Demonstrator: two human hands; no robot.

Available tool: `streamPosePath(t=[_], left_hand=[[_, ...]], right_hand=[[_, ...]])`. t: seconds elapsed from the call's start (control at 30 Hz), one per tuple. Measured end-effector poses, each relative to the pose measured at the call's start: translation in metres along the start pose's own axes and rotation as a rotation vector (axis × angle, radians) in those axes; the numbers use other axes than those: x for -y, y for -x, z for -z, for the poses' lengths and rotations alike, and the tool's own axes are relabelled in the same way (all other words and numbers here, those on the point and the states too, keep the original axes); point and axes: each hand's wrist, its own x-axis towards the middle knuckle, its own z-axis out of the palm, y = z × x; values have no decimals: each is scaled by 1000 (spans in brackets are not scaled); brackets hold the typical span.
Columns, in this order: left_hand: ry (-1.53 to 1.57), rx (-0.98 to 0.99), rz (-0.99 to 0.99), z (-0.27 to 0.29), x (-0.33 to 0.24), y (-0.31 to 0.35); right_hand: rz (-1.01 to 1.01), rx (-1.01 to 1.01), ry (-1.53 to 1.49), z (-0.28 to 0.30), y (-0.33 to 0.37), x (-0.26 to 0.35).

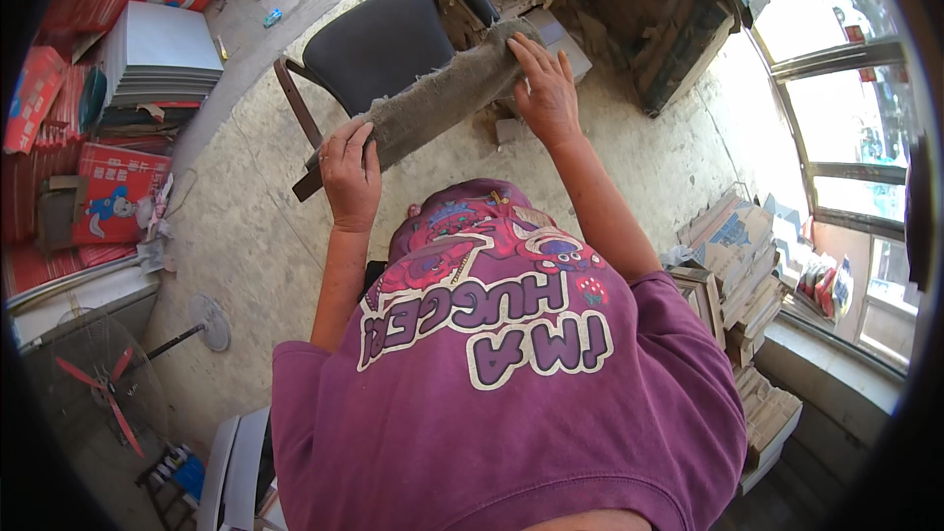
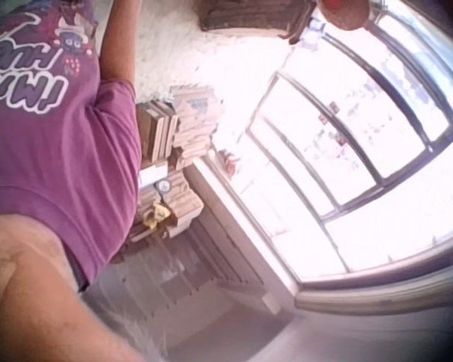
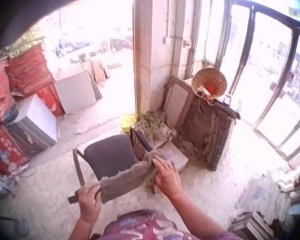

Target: The person holds a piece of grey padding by hand, turning it over to inspect the edges. They then use a small hand tool to cut a small section of the material while standing near stacks of building tiles.

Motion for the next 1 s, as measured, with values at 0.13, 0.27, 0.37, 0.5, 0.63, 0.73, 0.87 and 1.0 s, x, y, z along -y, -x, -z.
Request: streamPosePath(t=[0.13,0.27,0.37,0.5,0.63,0.73,0.87,1.0], left_hand=[[-77,1,7,6,-2,-2],[-89,2,15,6,-1,-1],[-85,0,11,6,-1,-3],[-92,-6,-2,4,-3,-6],[-79,-6,6,3,-3,-7],[-74,-11,19,3,-4,-8],[-91,-36,39,4,-2,-6],[-124,-50,112,9,4,-1]], right_hand=[[6,-5,-16,3,-1,-1],[5,-22,-7,3,-1,-2],[3,-30,-2,4,-2,-2],[9,-31,3,5,-2,-3],[12,-22,1,6,-3,-6],[11,-14,-9,6,-3,-8],[5,-49,-34,5,-5,-9],[-14,-112,-129,3,-10,-13]])
